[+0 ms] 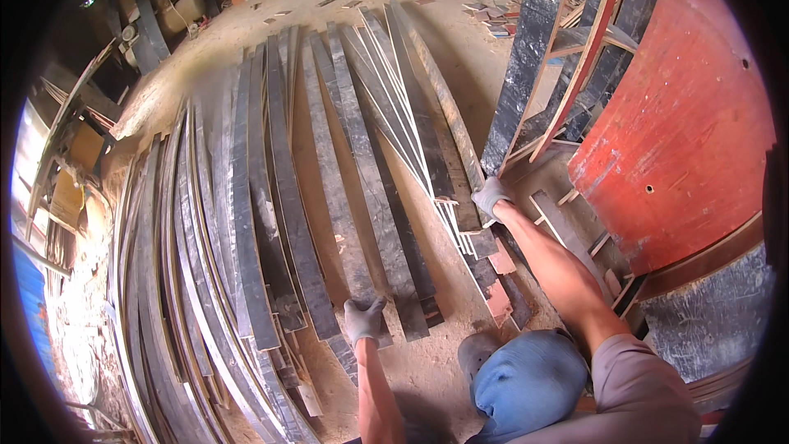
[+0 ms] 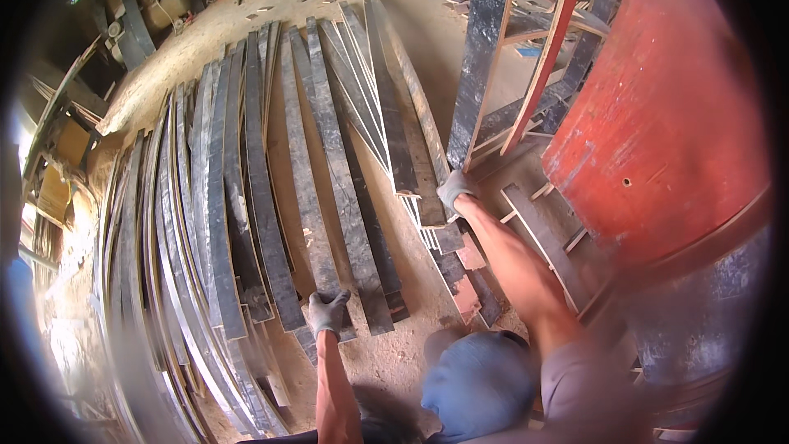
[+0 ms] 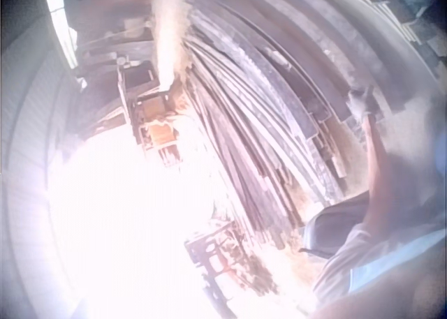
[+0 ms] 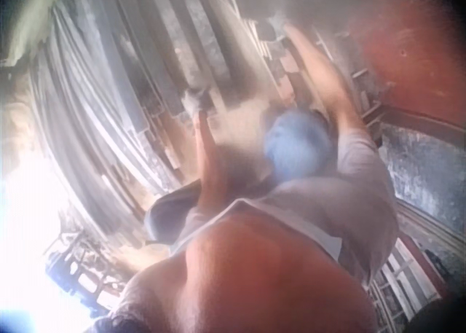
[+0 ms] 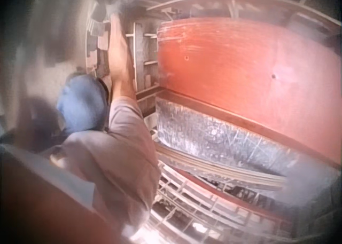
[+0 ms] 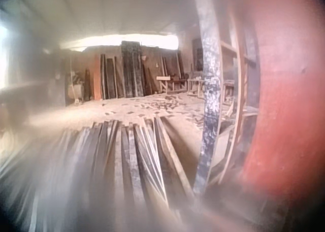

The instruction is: The person repeatedly picks up long metal strips from a pile, places them on a workbench, and stacks them. The person then moves the stacked strips to a different location and repeats the process with additional strips.

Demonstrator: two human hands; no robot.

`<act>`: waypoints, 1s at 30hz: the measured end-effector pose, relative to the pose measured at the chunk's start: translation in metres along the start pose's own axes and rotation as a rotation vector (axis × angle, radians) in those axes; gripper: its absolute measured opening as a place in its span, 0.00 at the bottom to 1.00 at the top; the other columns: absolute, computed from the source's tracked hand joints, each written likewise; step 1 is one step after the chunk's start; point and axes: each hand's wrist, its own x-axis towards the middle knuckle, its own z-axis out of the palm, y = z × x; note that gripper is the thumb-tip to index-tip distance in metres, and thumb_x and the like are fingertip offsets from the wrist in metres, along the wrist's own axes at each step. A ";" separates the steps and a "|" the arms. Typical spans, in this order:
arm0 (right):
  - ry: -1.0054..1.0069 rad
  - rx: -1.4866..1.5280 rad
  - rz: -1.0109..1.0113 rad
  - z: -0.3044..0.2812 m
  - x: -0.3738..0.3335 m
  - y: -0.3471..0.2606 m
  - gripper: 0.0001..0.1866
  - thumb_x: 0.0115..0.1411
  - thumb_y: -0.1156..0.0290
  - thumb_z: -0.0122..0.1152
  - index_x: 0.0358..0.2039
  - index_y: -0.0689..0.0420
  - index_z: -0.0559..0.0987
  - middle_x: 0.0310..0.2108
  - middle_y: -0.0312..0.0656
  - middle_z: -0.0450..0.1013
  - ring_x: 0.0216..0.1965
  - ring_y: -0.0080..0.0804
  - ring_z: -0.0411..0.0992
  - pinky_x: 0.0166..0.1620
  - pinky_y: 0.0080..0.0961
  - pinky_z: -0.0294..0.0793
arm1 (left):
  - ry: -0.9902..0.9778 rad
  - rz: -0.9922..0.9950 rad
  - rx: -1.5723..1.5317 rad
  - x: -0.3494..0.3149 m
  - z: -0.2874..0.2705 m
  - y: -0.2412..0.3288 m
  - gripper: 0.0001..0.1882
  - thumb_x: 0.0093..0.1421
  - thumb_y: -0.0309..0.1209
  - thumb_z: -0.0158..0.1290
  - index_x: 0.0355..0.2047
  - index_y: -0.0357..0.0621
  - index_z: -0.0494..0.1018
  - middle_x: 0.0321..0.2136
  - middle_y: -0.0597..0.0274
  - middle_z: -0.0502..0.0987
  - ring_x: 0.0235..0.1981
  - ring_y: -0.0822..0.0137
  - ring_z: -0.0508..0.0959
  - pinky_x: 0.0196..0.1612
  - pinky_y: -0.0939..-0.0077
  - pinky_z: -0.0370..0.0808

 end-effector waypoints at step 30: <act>0.301 0.337 -0.481 0.005 -0.157 -0.069 0.24 0.72 0.44 0.63 0.41 0.55 0.79 0.30 0.51 0.81 0.33 0.52 0.83 0.37 0.49 0.81 | 0.196 0.476 -0.090 -0.022 -0.031 0.051 0.24 0.78 0.48 0.50 0.36 0.40 0.80 0.31 0.37 0.84 0.35 0.31 0.84 0.37 0.45 0.79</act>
